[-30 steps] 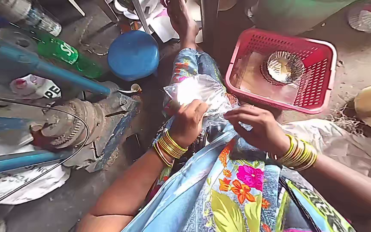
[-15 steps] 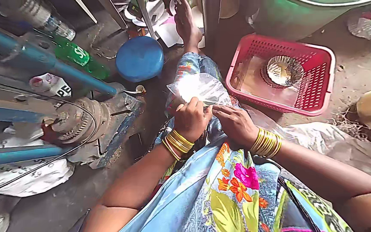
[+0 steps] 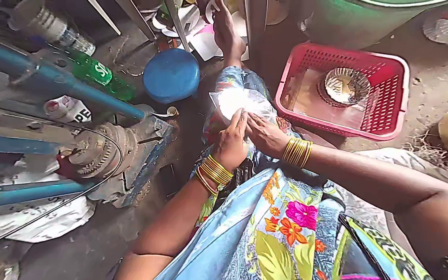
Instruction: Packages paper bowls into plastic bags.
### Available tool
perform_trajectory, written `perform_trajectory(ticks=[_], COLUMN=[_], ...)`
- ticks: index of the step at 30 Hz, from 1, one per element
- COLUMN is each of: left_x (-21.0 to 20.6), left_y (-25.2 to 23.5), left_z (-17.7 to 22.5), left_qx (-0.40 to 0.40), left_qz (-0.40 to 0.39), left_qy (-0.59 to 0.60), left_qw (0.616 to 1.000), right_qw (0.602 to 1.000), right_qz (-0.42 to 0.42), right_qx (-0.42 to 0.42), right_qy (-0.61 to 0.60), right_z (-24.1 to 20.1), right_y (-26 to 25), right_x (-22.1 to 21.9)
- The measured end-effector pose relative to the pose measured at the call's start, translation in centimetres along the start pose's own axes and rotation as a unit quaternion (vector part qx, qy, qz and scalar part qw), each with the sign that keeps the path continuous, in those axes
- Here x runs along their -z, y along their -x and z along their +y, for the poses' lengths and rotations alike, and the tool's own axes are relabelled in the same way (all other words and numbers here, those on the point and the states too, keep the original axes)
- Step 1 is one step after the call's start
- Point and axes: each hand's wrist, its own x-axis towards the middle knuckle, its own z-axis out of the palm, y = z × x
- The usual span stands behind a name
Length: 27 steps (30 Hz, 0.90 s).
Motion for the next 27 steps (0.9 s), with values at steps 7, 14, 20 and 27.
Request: perform_trajectory(ticks=[7,14,20,27], left_x=[-0.5,0.7,2.4,7.3], left_y=[-0.6,-0.3,-1.7,0.4], left_z=[0.0,0.2,-0.9,1.9], left_qx=[-0.094,-0.103,-0.062,-0.057], left_qz=[0.056,0.074,-0.018,-0.019], left_qy=[0.041,0.116,0.191,0.122], left_qw=[0.993,0.985,0.979,0.991], right_qw=[0.998,0.984,0.986,0.995], right_qz=[-0.062,-0.149,-0.074,0.086], right_qx=[-0.030,-0.076,-0.136,-0.045], right_qy=[-0.007,-0.059,-0.061,0.011], right_z=[-0.6,-0.7,0.6,-2.3], right_y=[-2.3,-4.1,-5.3,-3.0], right_x=[1.1,3.4,0.9,3.1])
